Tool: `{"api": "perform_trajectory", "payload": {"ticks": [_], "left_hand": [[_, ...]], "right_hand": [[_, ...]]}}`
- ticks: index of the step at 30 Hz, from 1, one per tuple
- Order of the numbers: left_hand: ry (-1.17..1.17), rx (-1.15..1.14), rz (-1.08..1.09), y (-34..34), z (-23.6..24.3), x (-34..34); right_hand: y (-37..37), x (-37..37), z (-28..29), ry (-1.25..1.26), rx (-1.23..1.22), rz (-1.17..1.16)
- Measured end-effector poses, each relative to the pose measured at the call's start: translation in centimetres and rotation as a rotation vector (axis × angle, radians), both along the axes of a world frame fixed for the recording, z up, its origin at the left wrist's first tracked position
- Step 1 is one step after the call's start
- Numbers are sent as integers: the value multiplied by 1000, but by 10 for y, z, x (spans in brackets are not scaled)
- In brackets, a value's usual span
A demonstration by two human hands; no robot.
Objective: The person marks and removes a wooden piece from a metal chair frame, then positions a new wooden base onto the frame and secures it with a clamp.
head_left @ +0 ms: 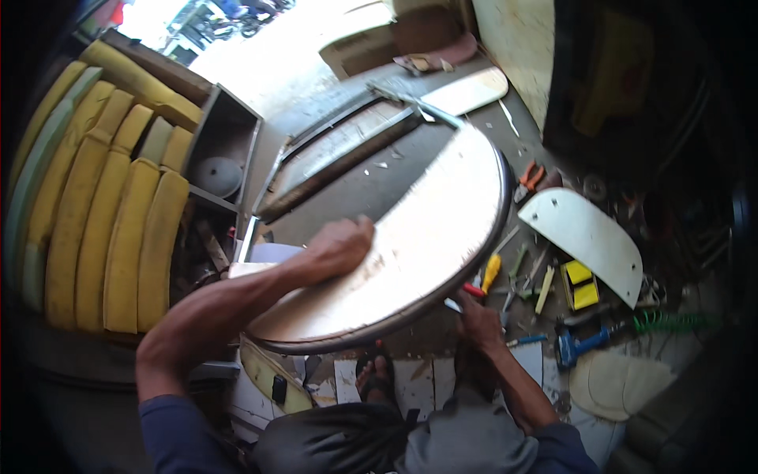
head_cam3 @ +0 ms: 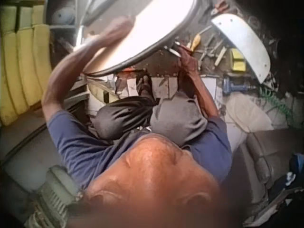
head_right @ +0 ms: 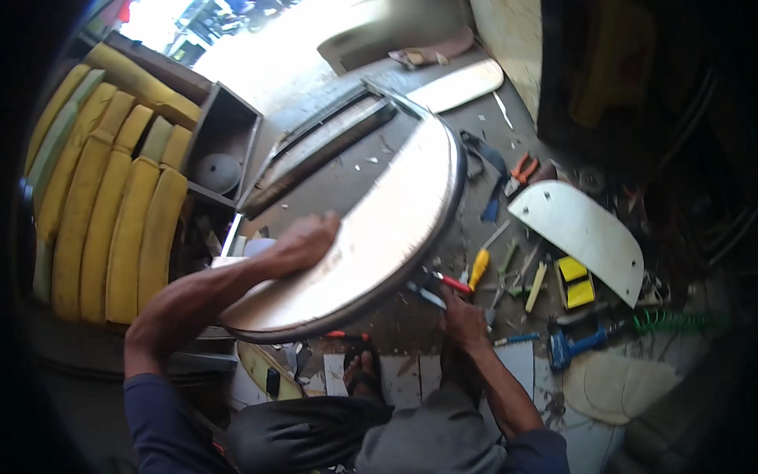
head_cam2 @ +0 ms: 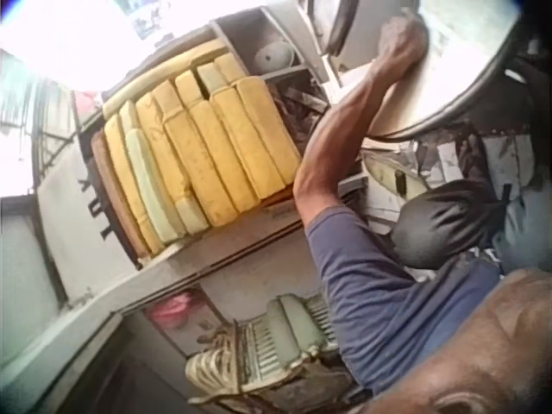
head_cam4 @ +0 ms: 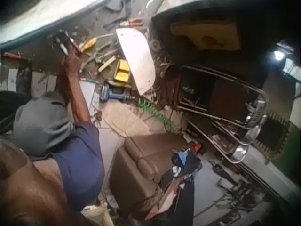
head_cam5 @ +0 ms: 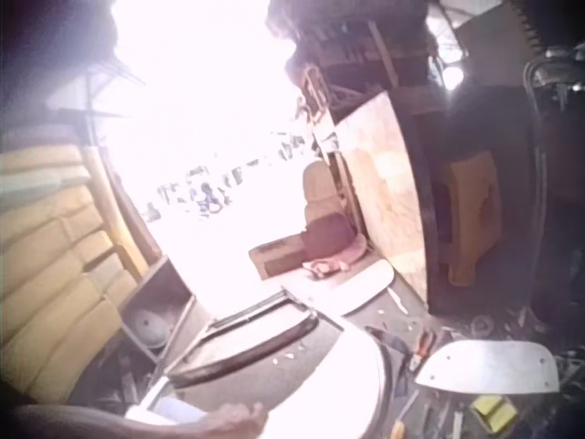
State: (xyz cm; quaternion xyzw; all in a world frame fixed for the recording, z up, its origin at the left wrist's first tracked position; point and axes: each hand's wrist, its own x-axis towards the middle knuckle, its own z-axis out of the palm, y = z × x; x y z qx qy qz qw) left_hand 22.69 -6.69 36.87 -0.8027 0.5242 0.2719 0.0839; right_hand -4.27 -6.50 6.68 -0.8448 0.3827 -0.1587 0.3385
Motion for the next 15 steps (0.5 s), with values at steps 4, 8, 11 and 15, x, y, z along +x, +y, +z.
{"api": "perform_trajectory", "payload": {"ticks": [4, 8, 11, 15], "left_hand": [[80, 13, 262, 10, -46, -1], [109, 34, 334, 20, -70, -21], [130, -15, 321, 28, -88, -26], [149, -63, 277, 42, -137, -34]], "right_hand": [[12, -19, 12, -90, 88, -58], [30, -29, 15, -27, 272, -405], [38, -71, 22, -253, 301, -630], [28, -129, 40, -367, 185, -748]]}}
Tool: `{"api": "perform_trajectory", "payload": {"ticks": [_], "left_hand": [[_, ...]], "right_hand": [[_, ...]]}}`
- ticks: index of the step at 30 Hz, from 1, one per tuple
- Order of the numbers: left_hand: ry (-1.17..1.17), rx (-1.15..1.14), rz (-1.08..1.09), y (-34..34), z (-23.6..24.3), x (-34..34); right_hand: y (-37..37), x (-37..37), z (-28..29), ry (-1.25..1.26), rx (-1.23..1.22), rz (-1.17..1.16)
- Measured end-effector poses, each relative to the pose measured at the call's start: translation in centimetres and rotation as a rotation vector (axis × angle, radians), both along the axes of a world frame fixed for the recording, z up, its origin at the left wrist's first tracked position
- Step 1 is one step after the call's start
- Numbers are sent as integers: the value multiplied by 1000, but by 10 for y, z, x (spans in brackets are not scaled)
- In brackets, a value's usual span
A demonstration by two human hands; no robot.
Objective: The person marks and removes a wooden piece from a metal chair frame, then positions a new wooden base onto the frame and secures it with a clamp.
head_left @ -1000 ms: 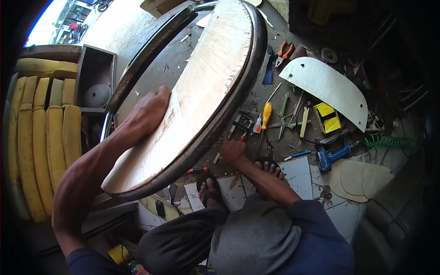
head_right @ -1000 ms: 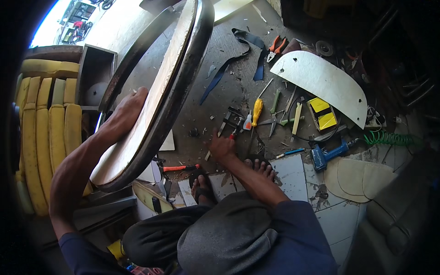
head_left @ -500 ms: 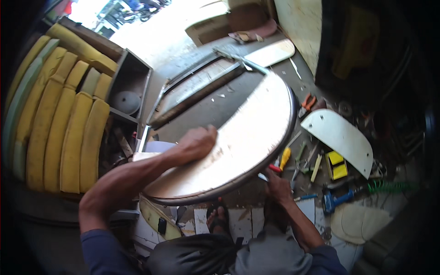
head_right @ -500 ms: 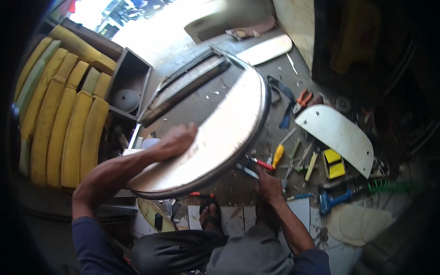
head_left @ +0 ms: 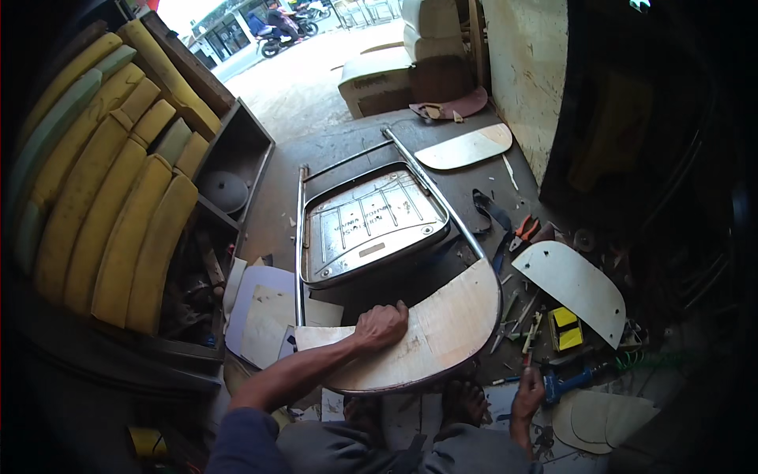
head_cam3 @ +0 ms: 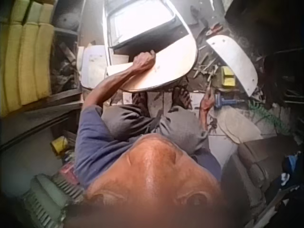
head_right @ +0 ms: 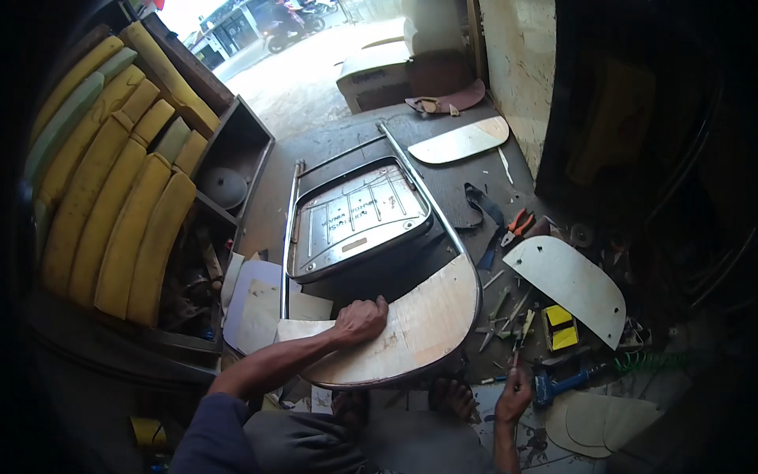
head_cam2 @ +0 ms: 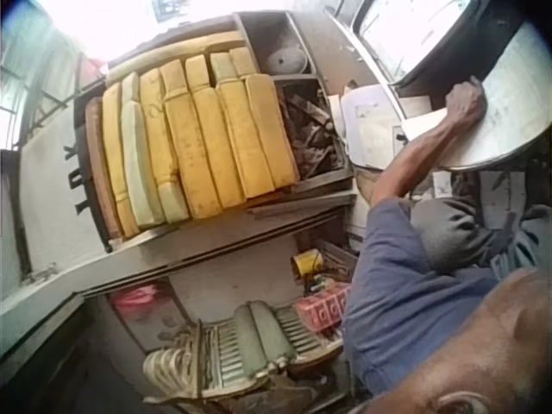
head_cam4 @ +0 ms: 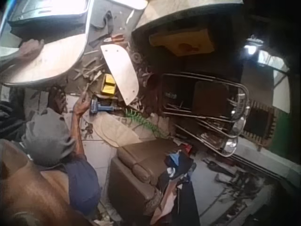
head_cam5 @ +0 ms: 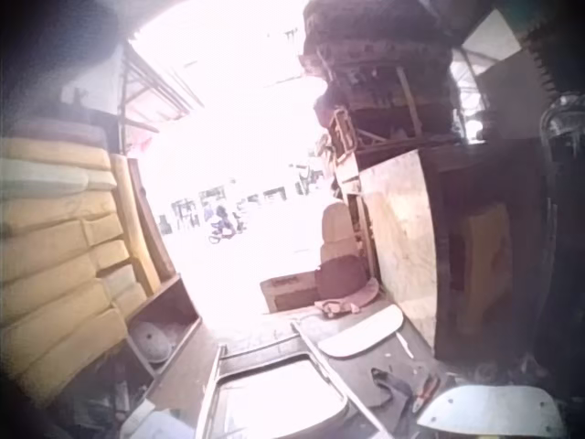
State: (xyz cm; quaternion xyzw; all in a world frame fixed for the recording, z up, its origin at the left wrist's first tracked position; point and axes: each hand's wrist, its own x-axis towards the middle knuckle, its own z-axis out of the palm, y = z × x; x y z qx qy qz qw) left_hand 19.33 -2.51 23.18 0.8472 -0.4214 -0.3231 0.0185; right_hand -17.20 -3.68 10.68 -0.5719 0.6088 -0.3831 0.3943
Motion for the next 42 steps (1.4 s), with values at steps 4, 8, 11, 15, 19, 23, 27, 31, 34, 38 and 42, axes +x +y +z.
{"api": "perform_trajectory", "payload": {"ticks": [4, 8, 11, 15, 19, 23, 27, 31, 34, 38, 42], "left_hand": [[-59, -53, -81, 26, -90, -3], [-112, -117, -164, 43, -119, -13], [-89, -51, -73, 56, -151, -14], [-110, -108, 27, 67, -181, -13], [-99, -120, 28, 61, -178, -14], [-93, -133, 44, 63, -177, -11], [-63, -129, 64, 61, -175, -9], [-47, -161, 60, 63, -175, -5], [-9, -174, 43, 63, -170, -4], [56, -201, 84, 70, -171, 0], [138, -188, 101, 68, -157, 0]], "right_hand": [[-4, -32, 26, 155, -74, -35], [6, -32, 53, 105, 100, -96], [11, -19, 63, 53, 16, 4], [4, 17, 77, -11, 90, 117], [-8, 45, 85, -37, 62, 210], [-13, 74, 98, -54, 130, 322], [-25, 95, 103, -156, 421, 437], [-21, 112, 47, -53, 549, 565], [-7, 122, 3, 59, 505, 608], [7, 130, -11, 233, 443, 618], [5, 134, -6, 387, 331, 636]]}}
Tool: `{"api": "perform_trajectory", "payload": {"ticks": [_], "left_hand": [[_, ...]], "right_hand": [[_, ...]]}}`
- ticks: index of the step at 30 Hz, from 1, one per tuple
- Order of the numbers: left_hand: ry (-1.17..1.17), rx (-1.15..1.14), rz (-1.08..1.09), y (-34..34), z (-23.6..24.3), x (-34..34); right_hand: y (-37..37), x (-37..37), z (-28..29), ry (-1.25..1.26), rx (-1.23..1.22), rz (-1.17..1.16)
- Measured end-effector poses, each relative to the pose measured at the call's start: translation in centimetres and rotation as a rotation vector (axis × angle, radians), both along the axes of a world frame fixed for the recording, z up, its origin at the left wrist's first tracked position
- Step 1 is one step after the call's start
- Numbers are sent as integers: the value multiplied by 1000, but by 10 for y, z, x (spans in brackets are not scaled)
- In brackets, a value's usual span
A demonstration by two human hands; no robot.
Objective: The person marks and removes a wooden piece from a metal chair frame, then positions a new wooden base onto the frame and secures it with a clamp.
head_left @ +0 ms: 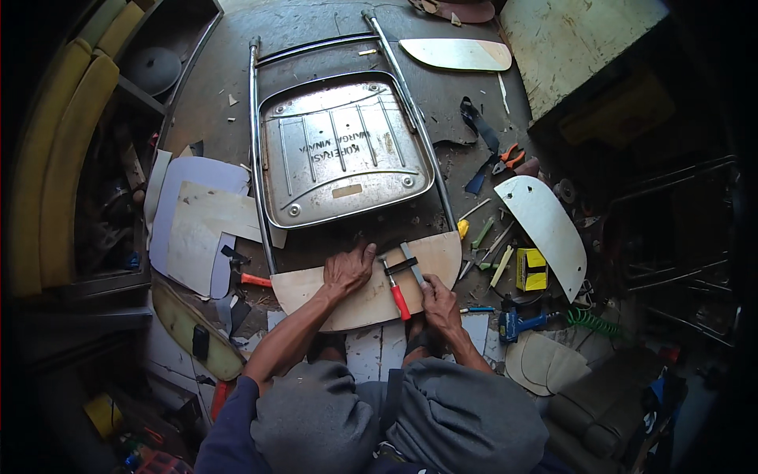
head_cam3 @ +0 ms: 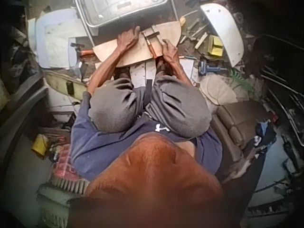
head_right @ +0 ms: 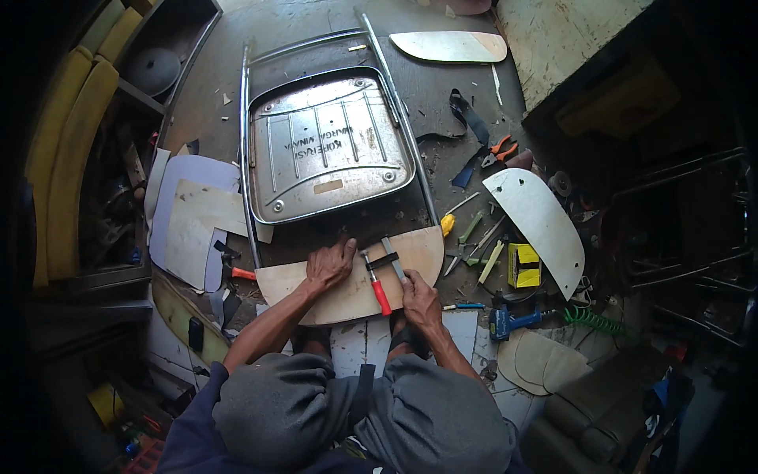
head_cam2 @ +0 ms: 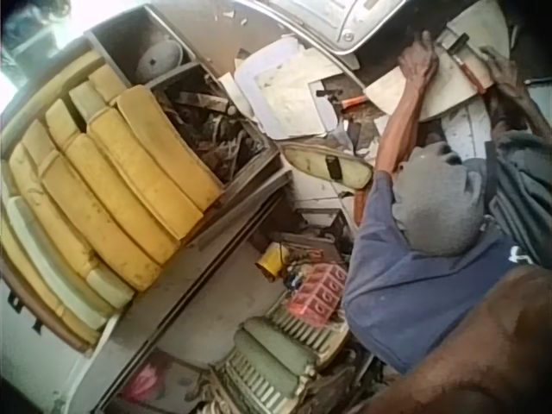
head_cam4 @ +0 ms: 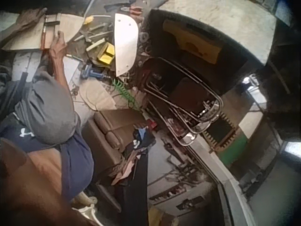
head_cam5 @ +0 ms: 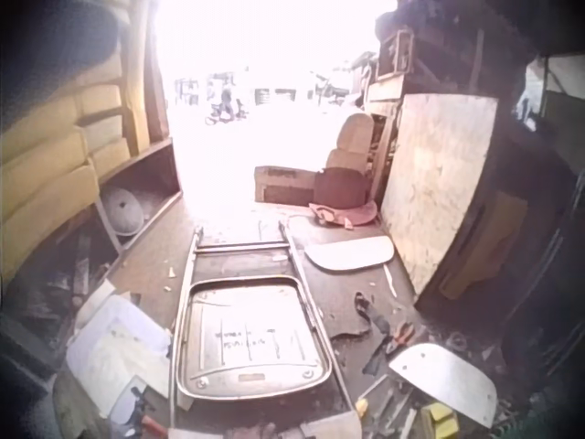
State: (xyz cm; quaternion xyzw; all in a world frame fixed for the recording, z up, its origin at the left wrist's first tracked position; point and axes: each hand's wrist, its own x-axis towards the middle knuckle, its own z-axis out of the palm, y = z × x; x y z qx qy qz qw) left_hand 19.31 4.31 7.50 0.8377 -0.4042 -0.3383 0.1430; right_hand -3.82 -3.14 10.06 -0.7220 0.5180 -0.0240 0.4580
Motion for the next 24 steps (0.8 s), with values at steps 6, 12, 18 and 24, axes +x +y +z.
{"api": "perform_trajectory", "payload": {"ticks": [6, 12, 18, 24], "left_hand": [[-8, -4, -67, 4, -5, 2], [25, 59, -42, 1, -4, 4], [59, 39, 18, -1, -1, 2], [54, 52, 37, -4, -5, 0]], "right_hand": [[3, 22, 11, 112, -398, 340], [-2, 52, 10, 88, -619, 485], [-3, 81, -20, 132, -612, 423], [-7, 88, -19, 215, -498, 285]]}}
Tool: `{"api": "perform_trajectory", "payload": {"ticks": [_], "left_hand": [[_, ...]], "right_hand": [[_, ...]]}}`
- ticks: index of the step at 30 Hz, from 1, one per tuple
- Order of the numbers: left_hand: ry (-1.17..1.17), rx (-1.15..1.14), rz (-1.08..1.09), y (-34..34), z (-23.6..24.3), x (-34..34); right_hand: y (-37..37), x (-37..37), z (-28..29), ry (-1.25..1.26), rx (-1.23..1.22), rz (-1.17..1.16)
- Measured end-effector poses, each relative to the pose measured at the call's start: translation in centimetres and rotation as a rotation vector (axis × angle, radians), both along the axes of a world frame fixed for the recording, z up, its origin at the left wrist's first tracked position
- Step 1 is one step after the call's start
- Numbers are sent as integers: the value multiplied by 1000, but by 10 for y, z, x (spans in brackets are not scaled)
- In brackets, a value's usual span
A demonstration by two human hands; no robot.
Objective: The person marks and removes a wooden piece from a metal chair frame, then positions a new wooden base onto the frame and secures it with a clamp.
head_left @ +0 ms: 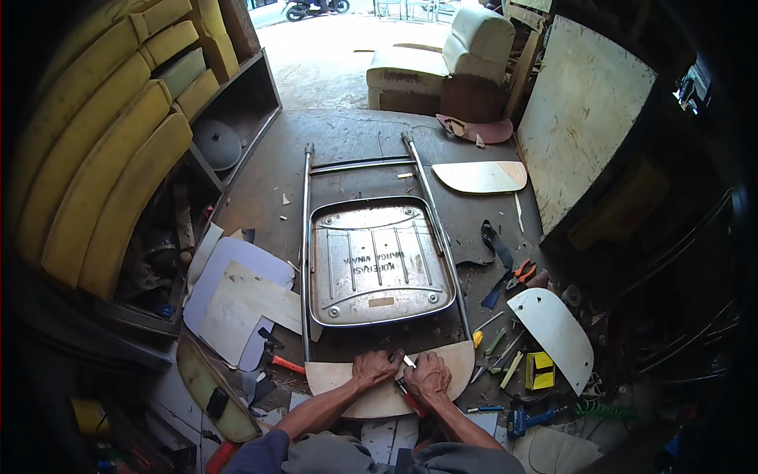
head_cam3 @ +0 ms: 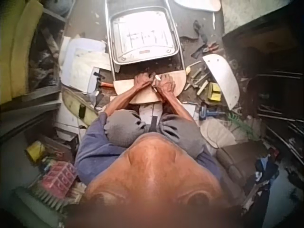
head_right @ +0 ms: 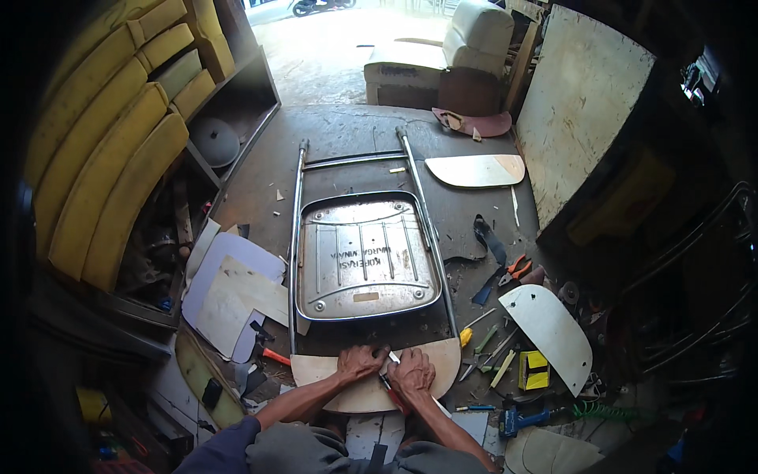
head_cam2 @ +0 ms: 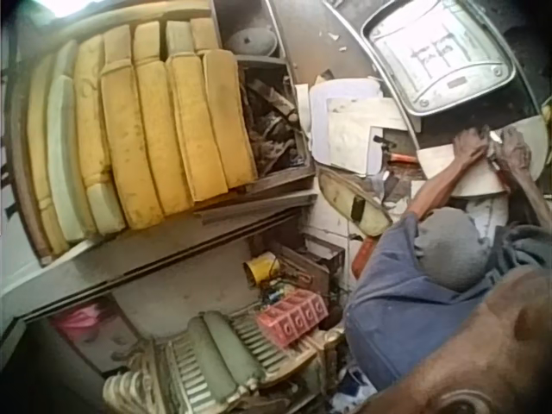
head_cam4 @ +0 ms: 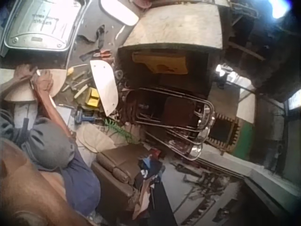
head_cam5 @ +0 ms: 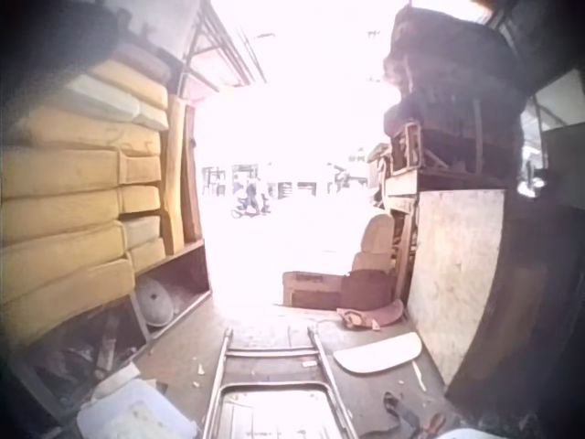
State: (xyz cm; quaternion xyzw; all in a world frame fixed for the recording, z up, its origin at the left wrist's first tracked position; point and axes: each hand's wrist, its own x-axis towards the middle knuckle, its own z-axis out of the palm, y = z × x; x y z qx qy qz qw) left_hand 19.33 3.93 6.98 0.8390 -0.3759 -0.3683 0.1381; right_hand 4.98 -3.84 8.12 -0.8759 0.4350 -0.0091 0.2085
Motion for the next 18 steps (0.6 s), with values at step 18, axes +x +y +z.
{"api": "perform_trajectory", "payload": {"ticks": [18], "left_hand": [[39, 27, -5, -6, 18, 5]], "right_hand": [[8, -40, 24, 70, 85, 165]]}}
